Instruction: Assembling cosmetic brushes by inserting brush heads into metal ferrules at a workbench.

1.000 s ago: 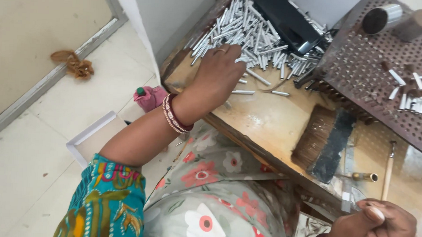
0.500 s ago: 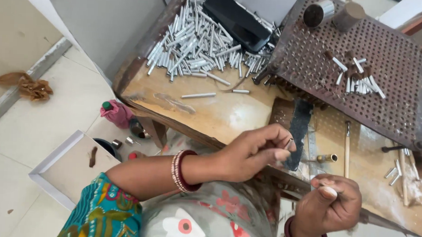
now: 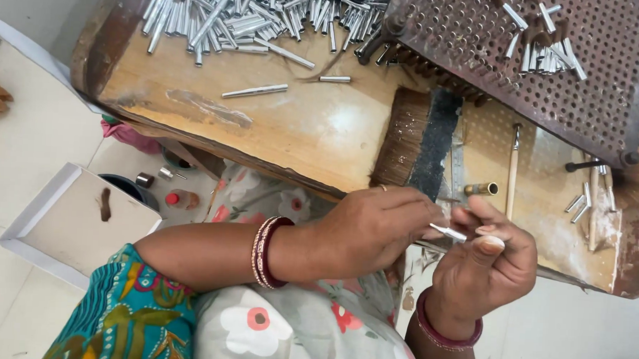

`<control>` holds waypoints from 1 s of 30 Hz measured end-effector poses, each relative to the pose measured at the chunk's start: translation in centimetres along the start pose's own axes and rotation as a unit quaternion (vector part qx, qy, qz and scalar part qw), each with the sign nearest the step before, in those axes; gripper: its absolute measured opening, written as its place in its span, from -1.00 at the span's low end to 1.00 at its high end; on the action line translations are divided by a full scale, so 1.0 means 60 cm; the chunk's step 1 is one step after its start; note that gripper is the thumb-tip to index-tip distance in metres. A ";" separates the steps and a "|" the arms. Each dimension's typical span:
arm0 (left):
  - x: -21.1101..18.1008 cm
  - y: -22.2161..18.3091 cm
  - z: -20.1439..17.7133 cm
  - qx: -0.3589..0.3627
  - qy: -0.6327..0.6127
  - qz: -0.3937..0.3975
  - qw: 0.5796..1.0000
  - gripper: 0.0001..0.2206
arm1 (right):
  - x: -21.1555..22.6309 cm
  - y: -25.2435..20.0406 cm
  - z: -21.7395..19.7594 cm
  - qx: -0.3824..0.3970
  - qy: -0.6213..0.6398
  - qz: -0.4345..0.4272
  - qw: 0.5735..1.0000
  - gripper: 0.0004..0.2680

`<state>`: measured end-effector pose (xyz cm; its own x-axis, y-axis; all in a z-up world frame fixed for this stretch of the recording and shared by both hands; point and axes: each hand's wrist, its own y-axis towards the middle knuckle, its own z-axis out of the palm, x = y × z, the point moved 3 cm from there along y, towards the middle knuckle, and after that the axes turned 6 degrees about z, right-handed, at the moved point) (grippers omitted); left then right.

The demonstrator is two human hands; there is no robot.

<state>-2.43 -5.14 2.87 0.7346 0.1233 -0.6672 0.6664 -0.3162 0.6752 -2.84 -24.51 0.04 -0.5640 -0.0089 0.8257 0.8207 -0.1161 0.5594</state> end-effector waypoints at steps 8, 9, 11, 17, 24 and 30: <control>0.000 -0.004 -0.011 -0.069 -0.028 0.027 0.997 -0.74 | 0.014 -0.005 0.006 0.024 0.110 0.093 0.989 -0.74; -0.002 -0.004 -0.014 -0.067 -0.031 0.026 0.997 -0.75 | 0.013 -0.006 0.007 0.026 0.105 0.088 0.990 -0.74; -0.004 -0.008 -0.012 -0.069 -0.036 0.027 0.997 -0.75 | 0.019 -0.006 0.013 0.025 0.090 0.077 0.993 -0.74; -0.011 -0.013 -0.012 -0.072 -0.056 0.023 0.996 -0.76 | 0.046 -0.014 0.021 0.005 -0.057 -0.003 0.998 -0.75; -0.013 -0.007 -0.026 -0.053 -0.035 0.031 0.998 -0.79 | 0.092 0.008 0.025 0.050 -0.156 0.019 0.986 -0.85; -0.017 0.003 -0.038 -0.017 -0.046 0.030 0.998 -0.80 | 0.109 0.011 0.033 0.053 -0.281 -0.032 0.958 -0.89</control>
<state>-2.79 -3.15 4.40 0.7596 0.0175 -0.6502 0.6267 -0.2873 0.7244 -5.81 -22.69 5.93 -0.5002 0.5339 0.6817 0.8073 0.0029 0.5901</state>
